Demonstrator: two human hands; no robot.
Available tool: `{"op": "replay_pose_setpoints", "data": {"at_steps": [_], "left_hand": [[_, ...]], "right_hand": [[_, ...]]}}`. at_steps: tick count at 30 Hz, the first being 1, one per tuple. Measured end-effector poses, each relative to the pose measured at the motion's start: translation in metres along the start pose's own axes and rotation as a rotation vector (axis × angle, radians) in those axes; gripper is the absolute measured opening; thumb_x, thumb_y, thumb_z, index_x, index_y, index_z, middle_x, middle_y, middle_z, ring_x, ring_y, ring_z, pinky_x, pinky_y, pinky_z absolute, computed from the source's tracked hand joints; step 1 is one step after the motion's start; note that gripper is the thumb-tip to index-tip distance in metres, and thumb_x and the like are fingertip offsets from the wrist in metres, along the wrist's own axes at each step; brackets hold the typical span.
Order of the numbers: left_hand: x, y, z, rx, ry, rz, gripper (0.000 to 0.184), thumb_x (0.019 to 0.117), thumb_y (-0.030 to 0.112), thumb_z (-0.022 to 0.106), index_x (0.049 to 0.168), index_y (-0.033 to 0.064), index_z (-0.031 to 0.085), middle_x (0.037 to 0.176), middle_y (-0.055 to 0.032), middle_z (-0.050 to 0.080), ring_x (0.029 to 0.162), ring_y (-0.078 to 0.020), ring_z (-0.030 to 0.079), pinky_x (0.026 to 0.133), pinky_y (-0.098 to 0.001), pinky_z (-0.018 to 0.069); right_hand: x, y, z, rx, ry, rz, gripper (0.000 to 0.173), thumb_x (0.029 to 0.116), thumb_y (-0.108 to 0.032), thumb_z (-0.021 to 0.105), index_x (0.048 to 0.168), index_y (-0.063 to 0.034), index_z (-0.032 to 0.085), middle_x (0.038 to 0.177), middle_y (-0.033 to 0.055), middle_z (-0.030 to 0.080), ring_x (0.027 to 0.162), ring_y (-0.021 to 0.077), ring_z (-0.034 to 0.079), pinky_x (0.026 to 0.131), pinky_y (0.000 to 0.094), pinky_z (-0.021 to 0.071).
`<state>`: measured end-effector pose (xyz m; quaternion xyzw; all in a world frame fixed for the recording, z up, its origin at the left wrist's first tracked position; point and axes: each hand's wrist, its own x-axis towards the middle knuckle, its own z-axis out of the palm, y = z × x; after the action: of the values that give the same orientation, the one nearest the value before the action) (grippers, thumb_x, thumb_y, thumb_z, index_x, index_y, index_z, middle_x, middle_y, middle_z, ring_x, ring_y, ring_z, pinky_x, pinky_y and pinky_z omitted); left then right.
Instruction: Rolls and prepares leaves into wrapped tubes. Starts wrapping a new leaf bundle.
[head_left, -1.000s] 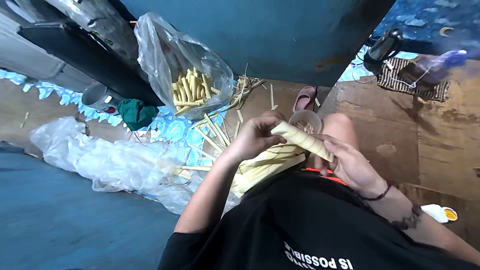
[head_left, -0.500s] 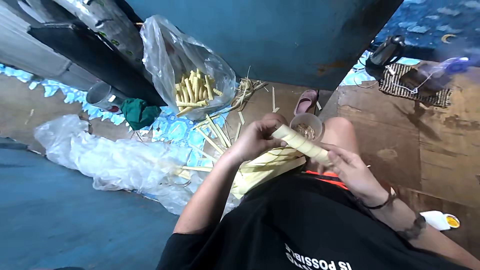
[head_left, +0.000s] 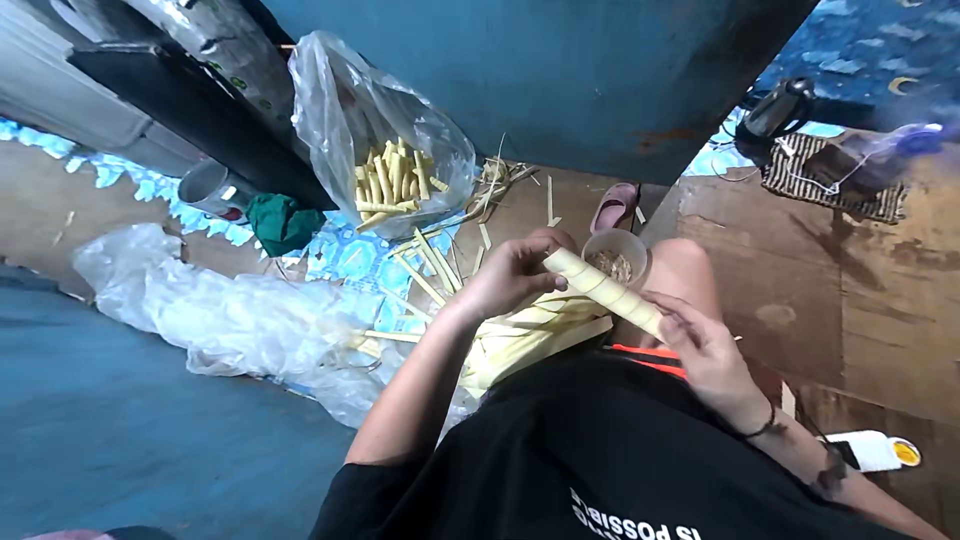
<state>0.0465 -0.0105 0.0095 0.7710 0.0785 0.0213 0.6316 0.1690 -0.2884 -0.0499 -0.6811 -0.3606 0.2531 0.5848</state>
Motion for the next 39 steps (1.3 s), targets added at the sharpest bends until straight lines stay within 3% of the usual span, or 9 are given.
{"op": "replay_pose_setpoints", "data": {"at_steps": [2,6,11,16,21,25,30,35,39], "left_hand": [[0.0,0.0,0.0,-0.004,-0.001,0.009,0.023,0.0908,-0.004,0.071,0.113,0.0018,0.066,0.087,-0.0055,0.071,0.07,-0.0095,0.067,0.067,-0.0254,0.0589],[-0.001,-0.001,-0.002,-0.022,-0.04,0.02,0.022,0.0907,-0.001,0.072,0.111,0.0032,0.066,0.088,-0.0042,0.071,0.069,-0.0068,0.065,0.064,-0.0223,0.0557],[-0.001,-0.003,-0.003,-0.046,-0.013,-0.021,0.022,0.093,-0.005,0.068,0.113,0.0016,0.063,0.085,-0.0071,0.071,0.074,-0.0127,0.071,0.074,-0.0287,0.0614],[-0.002,-0.005,-0.006,-0.004,-0.044,0.016,0.018,0.0921,0.002,0.072,0.109,0.0035,0.066,0.083,-0.0046,0.069,0.064,-0.0068,0.061,0.059,-0.0217,0.0523],[-0.002,-0.005,-0.006,-0.025,0.011,-0.014,0.022,0.0932,-0.004,0.068,0.114,0.0013,0.063,0.086,-0.0069,0.071,0.075,-0.012,0.07,0.073,-0.0281,0.0604],[-0.003,-0.002,-0.007,-0.017,-0.012,0.022,0.024,0.0928,-0.002,0.069,0.115,0.0038,0.065,0.088,-0.0048,0.072,0.071,-0.0077,0.066,0.066,-0.0227,0.0566],[-0.001,-0.004,-0.005,-0.025,0.046,0.008,0.023,0.0942,-0.003,0.067,0.116,0.0011,0.062,0.087,-0.0063,0.071,0.074,-0.0115,0.07,0.073,-0.0282,0.0608],[0.0,-0.004,-0.006,-0.046,0.016,0.022,0.022,0.094,-0.002,0.067,0.115,0.0025,0.062,0.087,-0.0051,0.07,0.073,-0.0093,0.068,0.071,-0.0256,0.0588],[-0.001,-0.007,-0.006,-0.038,0.069,0.017,0.022,0.0947,-0.002,0.067,0.115,0.0018,0.061,0.087,-0.0056,0.07,0.073,-0.0114,0.069,0.073,-0.0287,0.0608]], "right_hand": [[-0.002,0.006,-0.001,-0.163,0.011,-0.138,0.047,0.1047,-0.033,0.056,0.136,0.0024,0.062,0.116,0.0087,0.07,0.099,0.0062,0.067,0.088,0.0215,0.0564],[0.003,-0.009,-0.006,0.635,-0.113,0.518,0.044,0.1128,-0.028,0.022,0.129,-0.0079,0.058,0.073,0.0002,0.068,0.054,0.0056,0.062,0.05,0.0181,0.054],[-0.004,0.008,-0.002,-0.286,0.034,-0.202,0.05,0.102,-0.035,0.06,0.134,0.0031,0.063,0.116,0.0139,0.069,0.099,0.0115,0.067,0.087,0.0251,0.0569],[-0.001,-0.006,-0.007,0.606,-0.119,0.497,0.042,0.1128,-0.028,0.023,0.128,-0.0094,0.058,0.072,-0.002,0.066,0.05,0.0019,0.057,0.046,0.015,0.049],[-0.005,0.008,-0.004,-0.242,0.031,-0.141,0.05,0.1027,-0.037,0.058,0.136,0.0005,0.063,0.117,0.0109,0.069,0.098,0.0082,0.066,0.085,0.0226,0.0562],[-0.001,-0.006,-0.007,0.524,-0.066,0.442,0.041,0.1122,-0.023,0.027,0.132,-0.0055,0.058,0.076,-0.0001,0.068,0.055,0.005,0.061,0.05,0.0178,0.0533],[-0.007,0.008,-0.003,-0.283,0.057,-0.207,0.049,0.104,-0.035,0.056,0.135,0.0028,0.062,0.117,0.0137,0.069,0.102,0.0101,0.066,0.089,0.0239,0.0556],[-0.003,-0.008,-0.003,0.482,-0.013,0.404,0.041,0.1124,-0.022,0.028,0.132,-0.0037,0.059,0.078,0.0005,0.07,0.056,0.0046,0.063,0.049,0.0178,0.0538],[-0.007,0.009,-0.003,-0.255,0.059,-0.182,0.047,0.1036,-0.033,0.057,0.134,0.0024,0.063,0.115,0.0119,0.069,0.098,0.0086,0.067,0.083,0.0223,0.0567]]}}
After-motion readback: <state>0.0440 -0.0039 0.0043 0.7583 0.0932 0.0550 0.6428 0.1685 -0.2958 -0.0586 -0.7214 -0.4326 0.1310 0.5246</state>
